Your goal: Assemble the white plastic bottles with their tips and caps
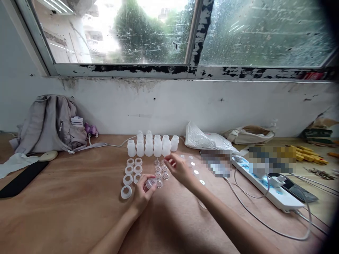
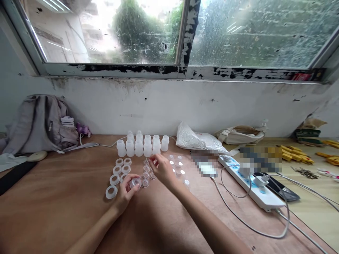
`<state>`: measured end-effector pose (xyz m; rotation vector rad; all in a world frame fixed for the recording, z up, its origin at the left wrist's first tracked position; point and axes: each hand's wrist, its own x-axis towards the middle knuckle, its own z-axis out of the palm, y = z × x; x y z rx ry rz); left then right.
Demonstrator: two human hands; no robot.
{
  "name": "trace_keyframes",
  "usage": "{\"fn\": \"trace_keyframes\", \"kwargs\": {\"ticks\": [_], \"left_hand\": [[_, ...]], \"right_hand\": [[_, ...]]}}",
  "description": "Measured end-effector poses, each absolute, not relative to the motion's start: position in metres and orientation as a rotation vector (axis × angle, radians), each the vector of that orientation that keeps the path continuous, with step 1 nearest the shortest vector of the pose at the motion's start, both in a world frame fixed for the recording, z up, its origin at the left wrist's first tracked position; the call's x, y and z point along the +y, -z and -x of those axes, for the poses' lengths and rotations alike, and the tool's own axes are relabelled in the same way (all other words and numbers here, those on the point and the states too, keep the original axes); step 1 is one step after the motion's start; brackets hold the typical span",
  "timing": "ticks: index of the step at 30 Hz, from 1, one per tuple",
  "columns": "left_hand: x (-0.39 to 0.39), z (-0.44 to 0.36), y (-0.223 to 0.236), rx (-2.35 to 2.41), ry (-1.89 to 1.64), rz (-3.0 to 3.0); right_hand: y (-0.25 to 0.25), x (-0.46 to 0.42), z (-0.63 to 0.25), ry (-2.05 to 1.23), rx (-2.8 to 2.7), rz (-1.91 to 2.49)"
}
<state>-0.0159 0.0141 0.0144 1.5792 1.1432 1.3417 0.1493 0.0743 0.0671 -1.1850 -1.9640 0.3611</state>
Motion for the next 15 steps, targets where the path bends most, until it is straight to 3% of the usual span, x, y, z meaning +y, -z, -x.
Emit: {"fn": "trace_keyframes", "kwargs": {"ticks": [7,15], "left_hand": [[0.016,0.02,-0.013,1.206,-1.384,-1.691],[0.017,0.024,-0.019,1.207,-1.367,-1.782]], "right_hand": [[-0.112,0.185,-0.127,-0.036,-2.123,1.625],[-0.108,0.244,-0.111,0.022,-2.192,1.92]]}}
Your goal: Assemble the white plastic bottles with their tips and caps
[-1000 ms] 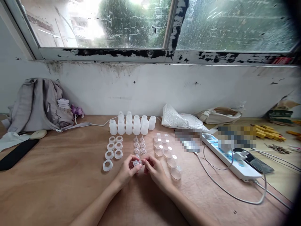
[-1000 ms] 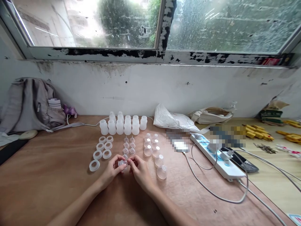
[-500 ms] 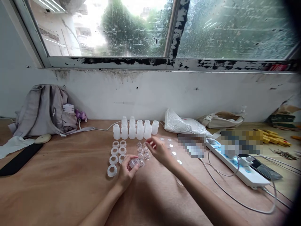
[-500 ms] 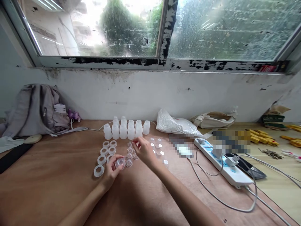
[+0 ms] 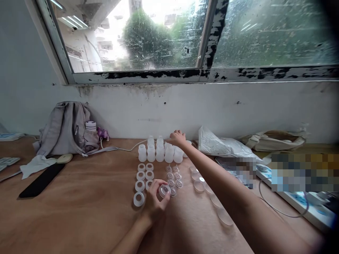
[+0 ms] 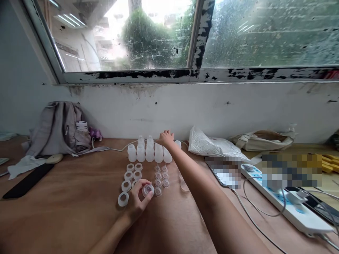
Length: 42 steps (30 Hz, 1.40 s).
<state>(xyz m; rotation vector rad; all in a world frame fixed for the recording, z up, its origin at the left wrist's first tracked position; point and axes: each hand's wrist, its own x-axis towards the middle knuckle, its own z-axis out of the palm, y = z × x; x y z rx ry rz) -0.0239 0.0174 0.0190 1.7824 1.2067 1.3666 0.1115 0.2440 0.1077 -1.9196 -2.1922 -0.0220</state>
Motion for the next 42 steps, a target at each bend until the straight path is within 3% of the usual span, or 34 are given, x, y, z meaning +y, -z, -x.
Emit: {"fn": "trace_keyframes", "kwargs": {"ticks": [10,18,23,27,32,37,42], "left_hand": [[0.02,0.029,-0.019,1.223,-1.4,-1.795],[0.02,0.029,-0.017,1.235,-1.423,-1.745],[0.02,0.028,-0.013,1.199,-1.447,-1.605],[0.02,0.028,-0.012,1.132,-1.485,-1.433],[0.021,0.026,-0.015,1.02,-1.511,-1.261],[0.021,0.021,-0.014,0.91,-1.458,-1.104],[0.016,0.013,-0.012,0.874,-1.4,-1.049]], "right_hand": [[-0.102,0.25,-0.107,-0.031,-2.188,1.983],[-0.172,0.222,-0.13,0.031,-2.086,1.841],[-0.199,0.17,-0.153,-0.28,-1.934,1.418],[-0.168,0.112,-0.162,-0.788,-1.756,1.079],[-0.082,0.053,-0.156,-1.277,-1.315,0.92],[-0.031,0.031,-0.152,-1.382,-1.263,1.013],[-0.029,0.03,-0.156,-1.065,-1.66,1.092]]}}
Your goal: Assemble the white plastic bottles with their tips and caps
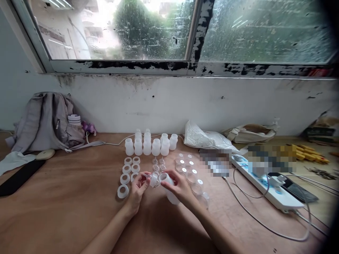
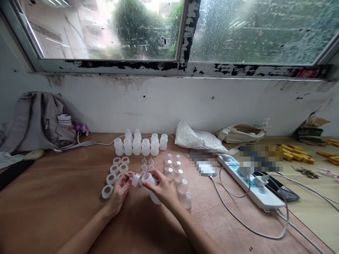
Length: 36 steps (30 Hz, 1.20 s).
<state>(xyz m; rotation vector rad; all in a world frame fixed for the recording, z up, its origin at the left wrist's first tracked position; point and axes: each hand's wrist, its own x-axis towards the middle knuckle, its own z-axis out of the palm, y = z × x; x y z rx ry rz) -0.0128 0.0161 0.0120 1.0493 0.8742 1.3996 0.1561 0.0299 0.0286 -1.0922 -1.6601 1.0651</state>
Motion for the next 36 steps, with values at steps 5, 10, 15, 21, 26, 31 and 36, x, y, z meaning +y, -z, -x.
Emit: {"fn": "trace_keyframes", "kwargs": {"ticks": [5,10,15,21,26,31,36], "left_hand": [[0.012,0.008,-0.009,0.878,-1.31,-1.073],[0.011,0.006,-0.01,0.891,-1.299,-1.141],[0.011,0.01,-0.014,0.942,-1.317,-1.229],[0.013,0.014,-0.015,0.969,-1.301,-1.282],[0.013,0.015,-0.016,0.983,-1.292,-1.286],[0.015,0.019,-0.017,1.031,-1.309,-1.23],[0.017,0.022,-0.016,1.041,-1.308,-1.212]], "right_hand": [[-0.026,0.023,-0.156,-0.844,-1.846,1.066],[-0.019,0.018,-0.153,-0.704,-2.021,1.119],[-0.012,0.016,-0.152,-0.494,-2.189,1.223],[-0.005,0.015,-0.155,-0.426,-2.241,1.254],[-0.004,0.014,-0.155,-0.417,-2.198,1.203],[-0.006,0.014,-0.152,-0.338,-2.186,1.134],[-0.01,0.014,-0.155,-0.216,-2.172,1.175]]}}
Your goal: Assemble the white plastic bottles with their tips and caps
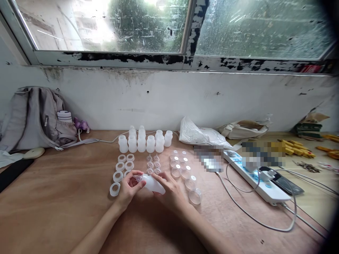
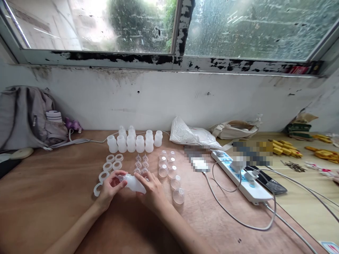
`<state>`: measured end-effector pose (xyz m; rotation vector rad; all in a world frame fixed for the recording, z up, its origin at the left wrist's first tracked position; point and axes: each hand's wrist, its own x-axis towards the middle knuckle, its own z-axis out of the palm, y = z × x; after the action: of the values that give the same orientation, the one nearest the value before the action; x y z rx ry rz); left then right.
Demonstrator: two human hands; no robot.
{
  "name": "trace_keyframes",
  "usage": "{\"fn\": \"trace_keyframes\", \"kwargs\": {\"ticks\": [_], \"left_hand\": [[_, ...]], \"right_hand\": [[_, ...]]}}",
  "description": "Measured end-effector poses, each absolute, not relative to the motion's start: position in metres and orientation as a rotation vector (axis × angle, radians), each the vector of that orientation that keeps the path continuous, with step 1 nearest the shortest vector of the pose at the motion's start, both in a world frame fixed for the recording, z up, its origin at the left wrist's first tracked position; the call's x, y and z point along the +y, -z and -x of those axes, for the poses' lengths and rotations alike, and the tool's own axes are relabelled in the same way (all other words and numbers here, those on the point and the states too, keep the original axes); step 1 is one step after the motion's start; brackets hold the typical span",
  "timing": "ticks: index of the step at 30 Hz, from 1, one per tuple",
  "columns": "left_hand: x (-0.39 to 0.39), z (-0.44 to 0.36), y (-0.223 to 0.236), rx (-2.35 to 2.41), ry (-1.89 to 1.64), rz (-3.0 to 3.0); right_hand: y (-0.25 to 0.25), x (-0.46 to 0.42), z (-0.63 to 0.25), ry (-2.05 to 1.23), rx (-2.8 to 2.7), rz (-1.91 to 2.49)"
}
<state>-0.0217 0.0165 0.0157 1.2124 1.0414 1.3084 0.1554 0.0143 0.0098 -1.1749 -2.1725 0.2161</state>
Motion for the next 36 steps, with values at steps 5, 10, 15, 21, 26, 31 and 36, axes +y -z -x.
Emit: {"fn": "trace_keyframes", "kwargs": {"ticks": [5,10,15,21,26,31,36], "left_hand": [[0.017,0.022,-0.014,1.037,-1.287,-1.245],[0.018,0.023,-0.011,1.055,-1.261,-1.349],[0.019,0.025,-0.013,1.073,-1.265,-1.491],[0.019,0.029,-0.018,1.0,-1.239,-1.276],[0.02,0.033,-0.016,0.972,-1.256,-1.206],[0.019,0.033,-0.02,0.98,-1.211,-1.324],[0.018,0.035,-0.024,0.96,-1.181,-1.481]], "right_hand": [[-0.015,0.014,-0.16,-0.115,-2.234,1.204],[-0.014,0.016,-0.162,-0.044,-2.263,1.166],[-0.014,0.015,-0.162,-0.087,-2.258,1.159],[-0.018,0.012,-0.159,-0.332,-2.071,1.088],[-0.029,0.012,-0.161,-0.477,-1.944,1.064],[-0.033,0.015,-0.165,-0.734,-1.88,1.097],[-0.035,0.02,-0.168,-1.079,-1.759,1.143]]}}
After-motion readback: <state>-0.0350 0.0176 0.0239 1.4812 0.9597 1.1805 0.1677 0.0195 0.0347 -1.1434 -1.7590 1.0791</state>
